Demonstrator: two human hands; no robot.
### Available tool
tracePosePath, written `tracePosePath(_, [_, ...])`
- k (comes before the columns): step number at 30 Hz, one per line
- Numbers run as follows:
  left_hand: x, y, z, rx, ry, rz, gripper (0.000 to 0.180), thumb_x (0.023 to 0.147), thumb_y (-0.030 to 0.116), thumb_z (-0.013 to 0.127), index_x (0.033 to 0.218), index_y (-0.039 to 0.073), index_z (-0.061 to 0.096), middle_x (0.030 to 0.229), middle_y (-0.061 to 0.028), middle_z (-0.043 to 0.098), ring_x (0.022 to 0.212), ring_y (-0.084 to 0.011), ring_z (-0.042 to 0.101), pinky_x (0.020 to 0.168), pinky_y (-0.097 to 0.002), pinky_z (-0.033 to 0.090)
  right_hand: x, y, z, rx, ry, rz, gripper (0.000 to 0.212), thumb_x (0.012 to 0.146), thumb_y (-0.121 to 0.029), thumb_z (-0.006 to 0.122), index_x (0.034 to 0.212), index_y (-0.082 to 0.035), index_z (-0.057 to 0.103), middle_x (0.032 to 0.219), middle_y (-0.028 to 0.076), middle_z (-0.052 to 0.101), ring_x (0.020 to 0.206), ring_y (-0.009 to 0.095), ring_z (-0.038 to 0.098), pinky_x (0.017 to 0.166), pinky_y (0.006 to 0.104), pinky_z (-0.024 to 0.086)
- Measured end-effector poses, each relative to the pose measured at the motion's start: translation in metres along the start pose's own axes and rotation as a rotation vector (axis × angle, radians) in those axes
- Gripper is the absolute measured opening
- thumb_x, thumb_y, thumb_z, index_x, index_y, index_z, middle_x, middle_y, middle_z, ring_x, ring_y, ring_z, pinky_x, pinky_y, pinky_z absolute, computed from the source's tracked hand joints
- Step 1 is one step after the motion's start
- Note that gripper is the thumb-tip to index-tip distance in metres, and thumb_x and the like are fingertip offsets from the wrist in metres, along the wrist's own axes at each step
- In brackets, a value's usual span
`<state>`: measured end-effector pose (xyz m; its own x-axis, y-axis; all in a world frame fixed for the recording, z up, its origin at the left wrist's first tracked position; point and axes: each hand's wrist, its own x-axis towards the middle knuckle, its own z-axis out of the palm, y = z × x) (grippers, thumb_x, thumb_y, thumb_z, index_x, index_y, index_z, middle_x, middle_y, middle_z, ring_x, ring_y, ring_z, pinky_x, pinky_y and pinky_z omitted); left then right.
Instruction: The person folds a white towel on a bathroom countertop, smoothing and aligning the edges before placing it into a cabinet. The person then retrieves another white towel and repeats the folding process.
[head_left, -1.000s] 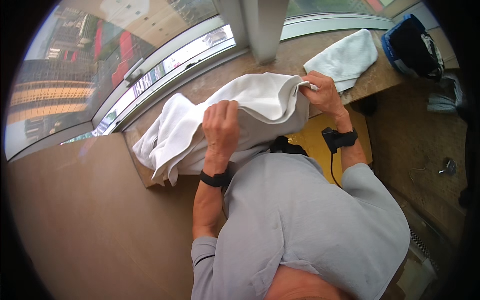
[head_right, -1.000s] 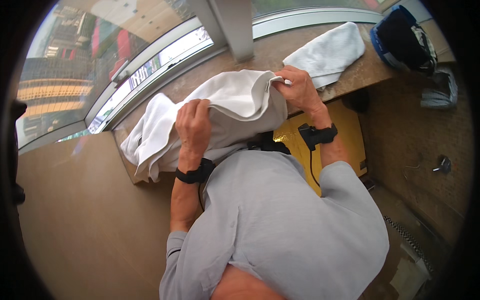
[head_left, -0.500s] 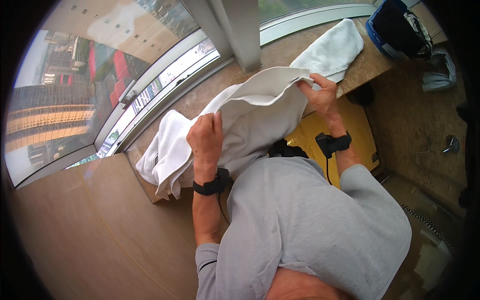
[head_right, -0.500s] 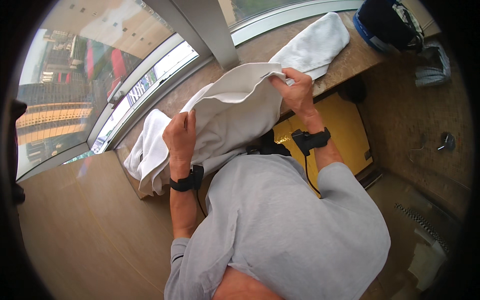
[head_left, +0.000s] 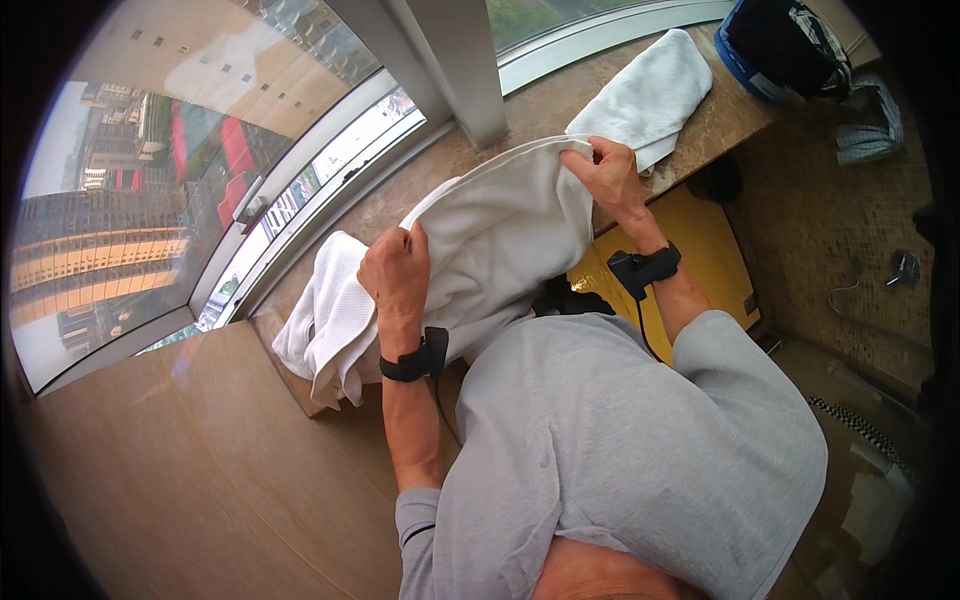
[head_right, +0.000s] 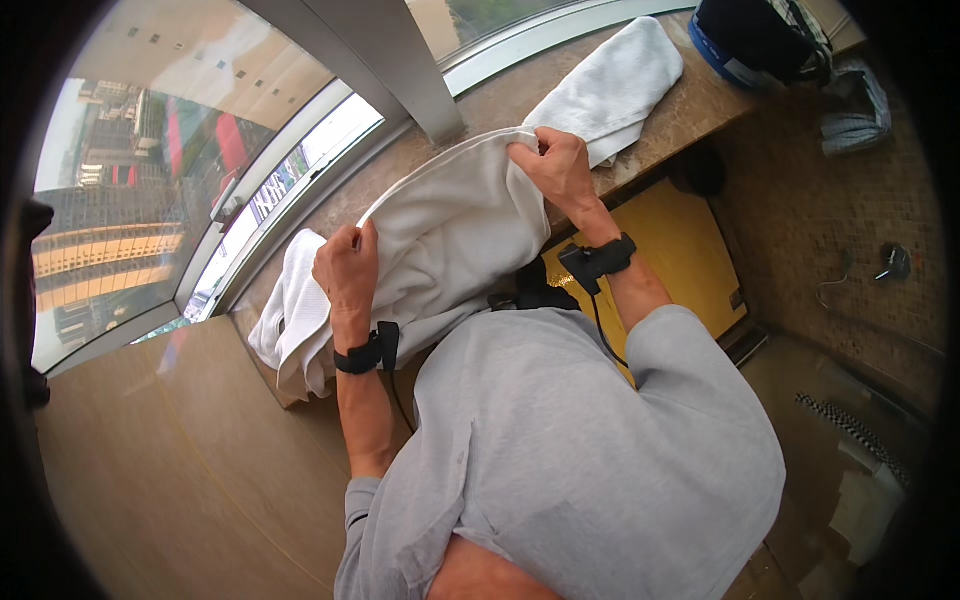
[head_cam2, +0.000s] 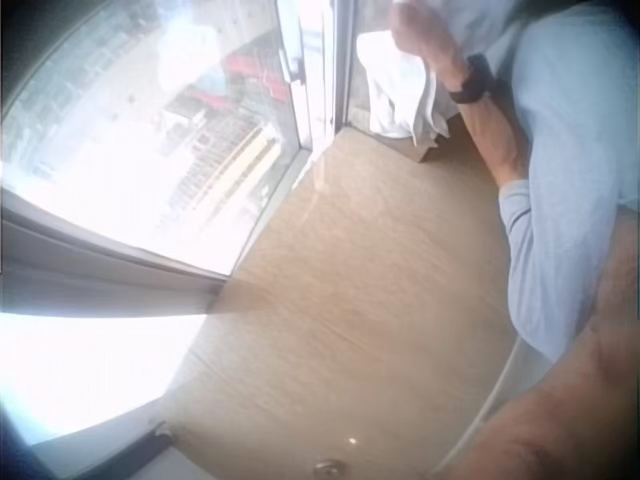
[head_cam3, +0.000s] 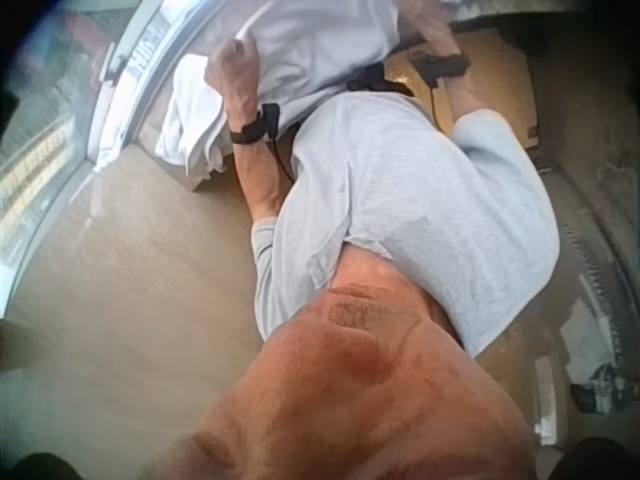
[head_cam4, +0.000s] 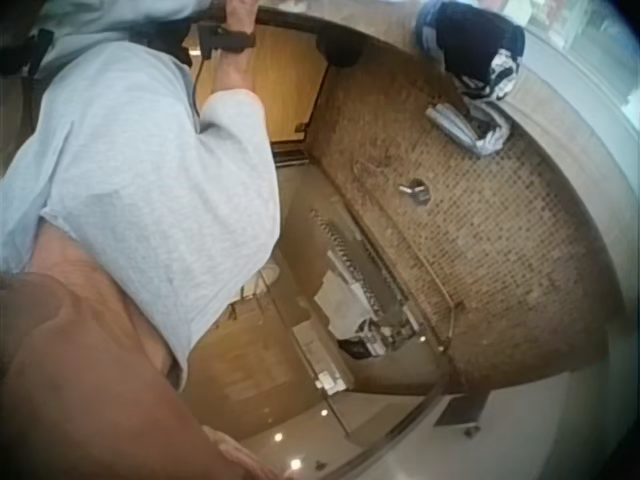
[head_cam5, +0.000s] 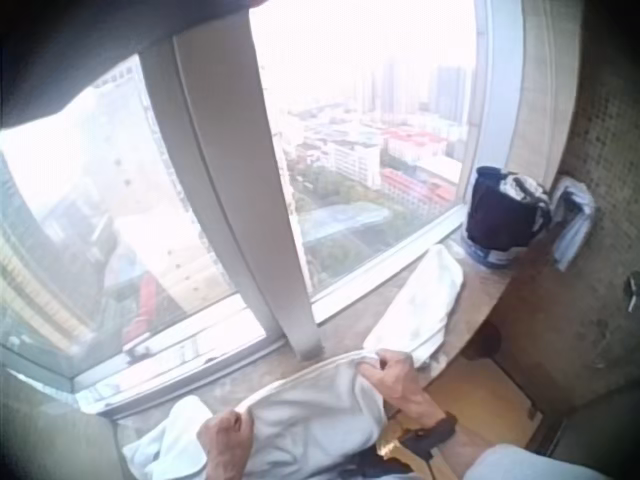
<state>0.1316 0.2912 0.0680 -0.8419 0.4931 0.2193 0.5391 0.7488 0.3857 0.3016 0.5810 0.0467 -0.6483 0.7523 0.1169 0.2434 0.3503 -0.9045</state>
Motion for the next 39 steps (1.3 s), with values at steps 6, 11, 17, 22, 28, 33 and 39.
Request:
tracePosePath(6, [-0.002, 0.003, -0.002, -0.046, -0.025, -0.014, 0.037, 0.097, 0.036, 0.077, 0.074, 0.007, 0.071, 0.075, -0.0148, 0.072, 0.070, -0.0415, 0.070, 0.063, -0.0498, 0.052, -0.015, -0.028, 0.012, -0.123, -0.066, -0.173, 0.035, 0.091, -0.021, 0.077, 0.073, 0.003, 0.058, 0.066, 0.019, 0.054, 0.058, 0.030, 0.052, 0.055, 0.0428, 0.044])
tracePosePath(11, [-0.007, 0.008, -0.012, -0.003, -0.162, 0.062, 0.039, 0.093, 0.043, 0.083, 0.083, 0.006, 0.074, 0.077, -0.0143, 0.072, 0.071, -0.0404, 0.071, 0.064, -0.0500, 0.052, -0.038, -0.044, 0.032, -0.138, -0.099, -0.333, 0.035, 0.089, -0.021, 0.081, 0.071, -0.002, 0.058, 0.069, 0.020, 0.061, 0.062, 0.043, 0.061, 0.056, 0.0469, 0.047])
tracePosePath(17, [-0.012, 0.016, -0.013, -0.316, 0.132, 0.131, 0.030, 0.090, 0.032, 0.090, 0.088, 0.006, 0.075, 0.074, -0.0124, 0.069, 0.064, -0.0354, 0.066, 0.059, -0.0424, 0.049, -0.047, -0.067, 0.043, -0.009, -0.011, -0.428, 0.035, 0.087, -0.021, 0.084, 0.070, -0.004, 0.058, 0.069, 0.017, 0.060, 0.060, 0.037, 0.062, 0.055, 0.0441, 0.047])
tracePosePath(22, [-0.011, 0.033, -0.022, -0.358, 0.188, 0.098, 0.025, 0.091, 0.025, 0.090, 0.088, 0.005, 0.076, 0.070, -0.0129, 0.067, 0.060, -0.0345, 0.064, 0.057, -0.0404, 0.048, -0.051, -0.085, 0.051, -0.005, -0.054, -0.455, 0.031, 0.085, -0.017, 0.085, 0.073, -0.004, 0.060, 0.069, 0.015, 0.062, 0.060, 0.036, 0.062, 0.055, 0.0430, 0.048])
tracePosePath(28, [-0.015, 0.032, -0.018, -0.368, 0.080, 0.031, 0.024, 0.097, 0.026, 0.084, 0.091, 0.003, 0.078, 0.068, -0.0146, 0.066, 0.060, -0.0351, 0.064, 0.059, -0.0411, 0.049, -0.065, -0.083, 0.071, 0.003, -0.159, -0.434, 0.025, 0.083, -0.015, 0.083, 0.075, -0.004, 0.061, 0.070, 0.015, 0.062, 0.063, 0.037, 0.064, 0.057, 0.0442, 0.049])
tracePosePath(33, [-0.016, 0.030, -0.019, -0.475, -0.016, 0.011, 0.022, 0.103, 0.022, 0.077, 0.098, 0.001, 0.080, 0.069, -0.0160, 0.067, 0.059, -0.0300, 0.064, 0.061, -0.0391, 0.049, -0.075, -0.085, 0.079, 0.015, -0.229, -0.445, 0.025, 0.082, -0.015, 0.082, 0.074, -0.004, 0.061, 0.071, 0.014, 0.063, 0.065, 0.036, 0.064, 0.059, 0.0439, 0.050])
tracePosePath(39, [-0.019, 0.023, -0.023, -0.681, -0.078, -0.050, 0.023, 0.108, 0.018, 0.072, 0.108, -0.005, 0.078, 0.070, -0.0116, 0.067, 0.063, -0.0128, 0.058, 0.062, -0.0342, 0.048, -0.081, -0.091, 0.086, 0.023, -0.214, -0.554, 0.017, 0.082, -0.014, 0.083, 0.079, -0.005, 0.068, 0.073, 0.012, 0.064, 0.073, 0.035, 0.066, 0.068, 0.0457, 0.052])
